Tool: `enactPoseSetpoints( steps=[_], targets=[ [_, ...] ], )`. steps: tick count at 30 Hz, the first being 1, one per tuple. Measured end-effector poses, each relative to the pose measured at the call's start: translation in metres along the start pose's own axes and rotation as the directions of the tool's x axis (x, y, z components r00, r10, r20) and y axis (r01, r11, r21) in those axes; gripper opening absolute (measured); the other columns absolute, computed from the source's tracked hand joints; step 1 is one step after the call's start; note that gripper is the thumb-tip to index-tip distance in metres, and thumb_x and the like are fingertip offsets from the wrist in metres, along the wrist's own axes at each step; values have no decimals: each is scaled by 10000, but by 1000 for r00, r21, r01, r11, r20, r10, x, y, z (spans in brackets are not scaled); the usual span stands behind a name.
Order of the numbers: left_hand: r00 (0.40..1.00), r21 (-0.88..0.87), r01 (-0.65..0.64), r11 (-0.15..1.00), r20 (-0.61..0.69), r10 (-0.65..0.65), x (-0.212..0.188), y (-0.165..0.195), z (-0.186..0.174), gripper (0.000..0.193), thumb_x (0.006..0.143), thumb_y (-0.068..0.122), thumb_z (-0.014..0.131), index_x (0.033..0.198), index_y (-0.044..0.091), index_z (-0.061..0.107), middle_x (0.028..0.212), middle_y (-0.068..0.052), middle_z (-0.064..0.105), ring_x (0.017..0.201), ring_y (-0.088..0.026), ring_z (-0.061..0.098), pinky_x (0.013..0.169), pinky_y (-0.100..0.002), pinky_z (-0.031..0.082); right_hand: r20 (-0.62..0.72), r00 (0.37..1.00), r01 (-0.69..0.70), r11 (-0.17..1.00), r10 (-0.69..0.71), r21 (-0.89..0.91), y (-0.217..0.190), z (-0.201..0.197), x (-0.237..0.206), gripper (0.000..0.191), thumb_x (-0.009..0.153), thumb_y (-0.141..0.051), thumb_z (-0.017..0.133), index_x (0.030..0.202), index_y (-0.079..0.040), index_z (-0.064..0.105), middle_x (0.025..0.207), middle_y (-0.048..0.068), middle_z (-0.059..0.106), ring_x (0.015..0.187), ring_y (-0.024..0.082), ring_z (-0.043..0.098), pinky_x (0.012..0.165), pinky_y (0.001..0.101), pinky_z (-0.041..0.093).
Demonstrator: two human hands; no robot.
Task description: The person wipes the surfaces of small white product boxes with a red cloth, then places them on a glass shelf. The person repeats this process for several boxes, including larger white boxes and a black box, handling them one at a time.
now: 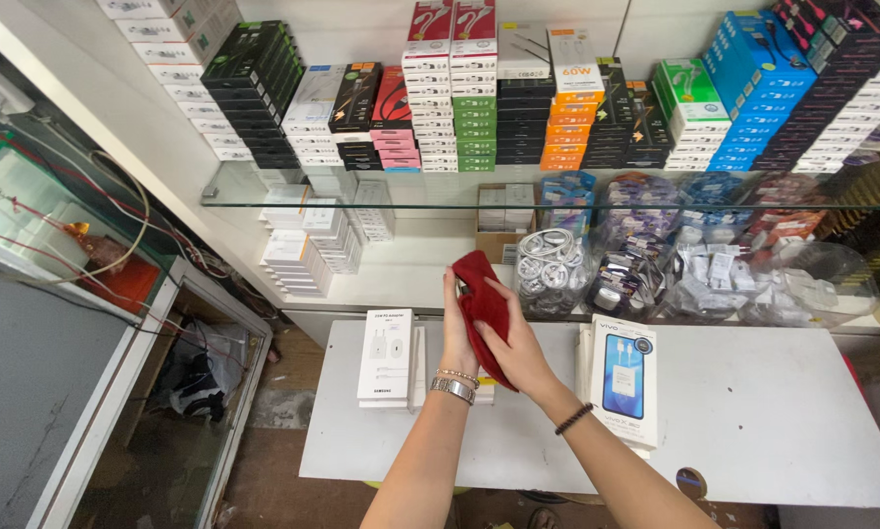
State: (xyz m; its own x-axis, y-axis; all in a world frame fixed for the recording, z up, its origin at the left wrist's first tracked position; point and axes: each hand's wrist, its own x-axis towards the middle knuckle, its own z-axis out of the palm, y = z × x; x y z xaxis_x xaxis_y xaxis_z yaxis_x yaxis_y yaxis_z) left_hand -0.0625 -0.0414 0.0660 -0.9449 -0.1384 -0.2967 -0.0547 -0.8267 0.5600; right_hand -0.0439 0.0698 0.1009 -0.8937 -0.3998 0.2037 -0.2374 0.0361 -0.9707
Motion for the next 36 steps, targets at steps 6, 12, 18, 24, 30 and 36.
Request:
enactPoseSetpoints(
  steps=[6,12,18,24,30,36],
  targets=[
    [998,-24,-56,998,-2,56,-11,5,17,694,869,647,598,1400,203,546,1310,-1,646,1176,-156,626,1027,-345,503,-134,959,-271,949,251,-160,6,-6,33,386,1037,-267,641,1370,-95,551,1273,142,724,1179,263,696,990,375,518],
    [986,-83,-143,986,-92,135,-6,27,22,794,853,685,640,1426,154,497,1285,-101,612,1125,-233,630,987,-400,516,-38,989,137,980,-144,-143,13,1,24,481,922,-258,689,1279,-22,469,1204,173,699,1116,288,691,934,362,529],
    [985,-70,-108,992,-146,97,1,30,13,731,841,754,598,1350,247,461,1271,6,618,1184,-172,603,1054,-381,489,-40,992,-129,945,123,-301,15,-6,30,456,985,-271,682,1344,-78,478,1203,162,690,1088,254,677,944,358,515],
    [994,-158,-108,982,-21,106,8,24,6,909,892,896,499,1187,39,569,1093,-177,656,1005,-295,631,917,-440,534,139,988,-62,998,66,-34,27,-14,24,434,971,-290,652,1303,-88,459,1237,142,676,1141,229,640,957,356,516],
    [999,49,-12,999,39,10,9,6,16,800,881,767,525,1409,166,559,1341,-64,626,1189,-174,602,1036,-363,482,-47,991,-118,987,124,111,50,-15,60,481,1052,-374,503,1455,-123,425,1341,111,577,1171,221,577,999,377,487],
    [999,145,-40,989,-3,41,16,10,11,790,929,752,500,1381,111,583,1230,-79,672,1073,-162,653,928,-337,538,-147,954,199,916,-263,-349,59,-16,55,511,1149,-336,515,1552,-32,435,1473,168,489,1366,257,489,1143,382,400]
  ],
)
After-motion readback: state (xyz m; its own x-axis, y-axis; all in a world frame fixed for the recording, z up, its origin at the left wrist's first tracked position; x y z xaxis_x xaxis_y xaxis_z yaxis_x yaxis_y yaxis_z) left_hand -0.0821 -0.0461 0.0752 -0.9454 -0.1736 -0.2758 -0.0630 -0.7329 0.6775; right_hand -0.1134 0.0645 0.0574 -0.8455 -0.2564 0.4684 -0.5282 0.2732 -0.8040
